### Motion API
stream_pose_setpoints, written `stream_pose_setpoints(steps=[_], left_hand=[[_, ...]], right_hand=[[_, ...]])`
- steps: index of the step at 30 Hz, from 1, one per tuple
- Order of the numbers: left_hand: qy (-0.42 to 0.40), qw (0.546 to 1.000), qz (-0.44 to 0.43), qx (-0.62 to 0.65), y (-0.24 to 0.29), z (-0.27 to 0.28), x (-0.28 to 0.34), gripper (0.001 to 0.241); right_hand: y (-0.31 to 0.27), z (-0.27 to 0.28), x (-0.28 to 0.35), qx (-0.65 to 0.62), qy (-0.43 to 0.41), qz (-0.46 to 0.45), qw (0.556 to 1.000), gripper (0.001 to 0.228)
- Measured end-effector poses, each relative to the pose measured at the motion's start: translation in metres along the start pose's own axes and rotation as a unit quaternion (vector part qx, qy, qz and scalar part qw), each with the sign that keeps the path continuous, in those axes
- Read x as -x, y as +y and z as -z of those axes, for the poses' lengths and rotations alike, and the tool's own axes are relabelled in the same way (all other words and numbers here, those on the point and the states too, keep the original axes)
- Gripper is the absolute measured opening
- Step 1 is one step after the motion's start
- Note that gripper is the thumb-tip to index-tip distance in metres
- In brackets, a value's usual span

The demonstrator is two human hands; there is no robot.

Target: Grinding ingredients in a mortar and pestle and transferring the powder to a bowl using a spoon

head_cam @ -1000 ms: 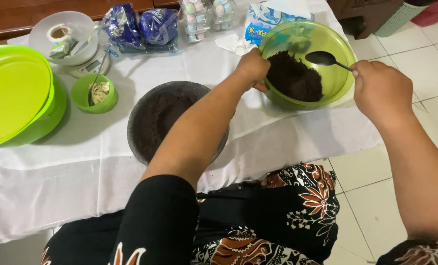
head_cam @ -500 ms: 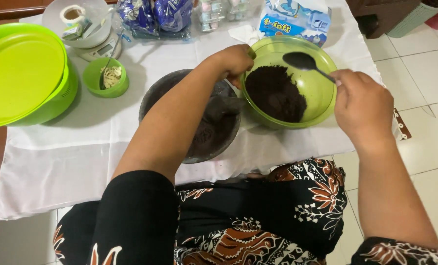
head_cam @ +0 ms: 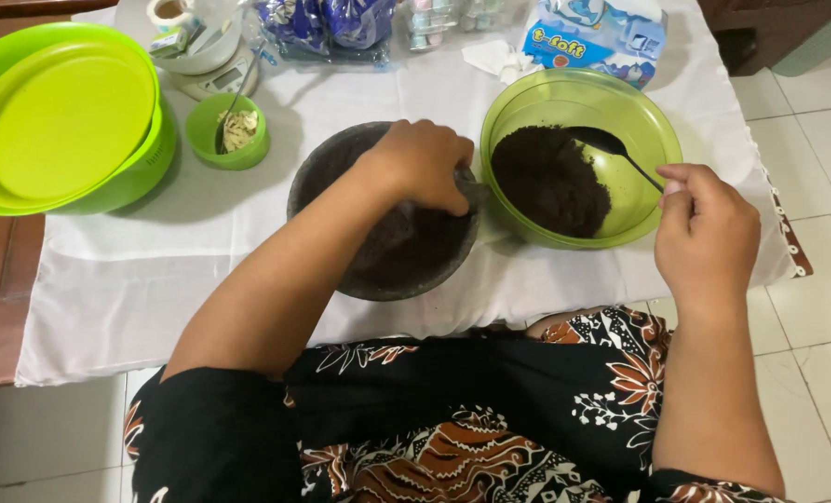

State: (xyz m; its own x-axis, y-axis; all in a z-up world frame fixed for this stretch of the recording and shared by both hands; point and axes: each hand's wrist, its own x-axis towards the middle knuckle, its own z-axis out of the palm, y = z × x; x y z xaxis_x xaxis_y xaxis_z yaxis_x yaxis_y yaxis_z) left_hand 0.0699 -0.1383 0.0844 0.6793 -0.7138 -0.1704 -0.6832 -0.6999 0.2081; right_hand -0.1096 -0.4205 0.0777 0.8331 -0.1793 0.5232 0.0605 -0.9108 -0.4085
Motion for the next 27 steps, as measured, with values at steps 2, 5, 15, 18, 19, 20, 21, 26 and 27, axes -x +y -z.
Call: stream_pose_setpoints(steps=[2,5,15,18,19,20,21,26,27], left_hand=[[0.004,1.000,-0.017,-0.010,0.004,-0.011,0.003,0.051],[0.034,0.998,-0.048,-0.021,0.006,-0.025,0.004,0.040],[0.144,0.986,-0.089,-0.015,0.000,-0.017,0.031,0.038],[0.183,0.979,-0.086,-0.031,-0.005,-0.013,0.045,0.037],[0.183,0.979,-0.085,-0.031,-0.005,-0.009,0.050,0.037],[0.207,0.975,-0.075,-0.036,-0.005,-0.004,0.056,0.043],[0.230,0.970,-0.064,-0.042,-0.005,0.000,0.062,0.048],[0.349,0.933,-0.052,0.072,-0.005,0.022,0.096,0.043],[0.390,0.909,-0.047,0.140,-0.006,0.026,0.105,0.045]], right_hand=[[-0.005,-0.004,-0.002,-0.006,-0.006,-0.003,1.000,0.019],[-0.006,-0.009,-0.002,-0.009,-0.013,-0.011,1.000,0.020],[0.000,-0.015,-0.001,-0.043,0.004,0.006,0.999,0.017],[-0.001,-0.014,-0.003,-0.046,0.012,0.007,0.999,0.020],[0.001,-0.015,-0.002,-0.047,0.011,0.007,0.999,0.020],[0.003,-0.016,-0.002,-0.055,0.013,0.007,0.998,0.020],[0.004,-0.017,-0.002,-0.064,0.016,0.007,0.998,0.020],[0.009,-0.017,0.000,-0.033,-0.004,0.007,0.999,0.021],[0.009,-0.016,0.001,-0.020,-0.018,-0.003,1.000,0.022]])
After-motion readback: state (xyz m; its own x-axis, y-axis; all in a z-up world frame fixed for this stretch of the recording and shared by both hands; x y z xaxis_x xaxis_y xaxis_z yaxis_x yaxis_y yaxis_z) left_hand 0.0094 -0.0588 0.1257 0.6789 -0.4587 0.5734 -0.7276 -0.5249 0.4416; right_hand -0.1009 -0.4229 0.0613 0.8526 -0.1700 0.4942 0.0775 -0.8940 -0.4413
